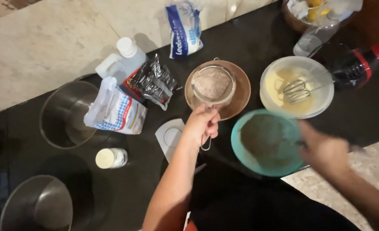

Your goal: The person uses a spoon to scoop a brown powder from a teal bowl and sifts it into a larger bowl using a metal sieve. The person repeatedly scoops and sifts the powder, occasionally tapping the sieve to help the powder pass through.

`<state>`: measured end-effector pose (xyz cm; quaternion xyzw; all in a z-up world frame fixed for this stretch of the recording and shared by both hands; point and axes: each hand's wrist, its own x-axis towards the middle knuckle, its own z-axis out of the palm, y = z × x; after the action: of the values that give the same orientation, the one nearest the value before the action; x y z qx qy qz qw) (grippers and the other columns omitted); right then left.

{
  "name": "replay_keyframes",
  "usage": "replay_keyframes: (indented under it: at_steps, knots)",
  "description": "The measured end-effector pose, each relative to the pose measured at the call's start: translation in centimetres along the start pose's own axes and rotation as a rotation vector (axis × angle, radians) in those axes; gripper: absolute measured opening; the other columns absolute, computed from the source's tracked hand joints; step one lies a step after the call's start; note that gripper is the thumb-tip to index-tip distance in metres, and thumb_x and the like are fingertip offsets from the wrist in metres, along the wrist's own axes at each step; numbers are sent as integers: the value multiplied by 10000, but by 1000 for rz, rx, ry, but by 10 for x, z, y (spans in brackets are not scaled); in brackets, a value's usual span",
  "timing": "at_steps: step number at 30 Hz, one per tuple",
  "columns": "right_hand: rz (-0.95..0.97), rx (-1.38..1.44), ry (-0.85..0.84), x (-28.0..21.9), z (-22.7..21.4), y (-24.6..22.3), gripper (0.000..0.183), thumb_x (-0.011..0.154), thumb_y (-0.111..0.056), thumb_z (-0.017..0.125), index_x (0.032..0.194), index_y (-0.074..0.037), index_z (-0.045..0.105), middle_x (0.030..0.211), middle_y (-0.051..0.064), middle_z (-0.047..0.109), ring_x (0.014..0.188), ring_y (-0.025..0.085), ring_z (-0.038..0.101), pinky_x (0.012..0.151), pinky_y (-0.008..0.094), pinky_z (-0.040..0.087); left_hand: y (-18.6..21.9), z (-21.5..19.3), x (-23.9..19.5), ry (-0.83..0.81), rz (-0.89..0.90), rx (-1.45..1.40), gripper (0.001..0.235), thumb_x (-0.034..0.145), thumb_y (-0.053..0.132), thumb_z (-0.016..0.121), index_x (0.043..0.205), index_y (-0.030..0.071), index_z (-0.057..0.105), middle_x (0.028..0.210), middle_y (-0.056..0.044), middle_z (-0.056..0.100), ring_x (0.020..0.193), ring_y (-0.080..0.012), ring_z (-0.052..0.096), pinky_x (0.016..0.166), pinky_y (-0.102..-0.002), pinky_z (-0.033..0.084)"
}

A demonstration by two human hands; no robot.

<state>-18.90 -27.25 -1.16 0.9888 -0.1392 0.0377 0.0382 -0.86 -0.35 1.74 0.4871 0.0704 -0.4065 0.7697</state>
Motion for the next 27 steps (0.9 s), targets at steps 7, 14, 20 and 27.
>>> replay_keyframes:
  at_steps: [7,14,20,27]
  knots:
    - [-157,-497,752,99,-115,-7,559,838,-416,616,1390,-357,679,649,-126,533,529,40,519,457,220,297,-15,3,11,-21,-13,-40,132,913,63,402,1021,72,479,587,-13,382,367,-86,271,354,-247,222]
    - [-811,-443,998,158,-155,-83,689,1018,-636,535,1397,-60,526,535,-82,349,417,45,216,407,236,160,-19,9,18,-36,-20,-46,108,932,74,373,1019,73,438,610,-38,397,370,-92,259,366,-256,192]
    - [-1033,-524,1047,163,-155,-91,493,999,-34,693,1432,-29,457,508,-77,305,410,41,187,364,223,132,-23,2,21,-23,4,-68,80,914,54,389,982,60,428,599,-50,389,355,-106,241,345,-280,206]
    - [-652,-569,542,145,-182,-86,351,997,-222,507,1314,-109,407,452,-139,384,333,22,320,283,206,265,-10,2,18,-4,-38,-43,100,938,70,358,990,77,443,595,-26,377,376,-89,251,377,-258,212]
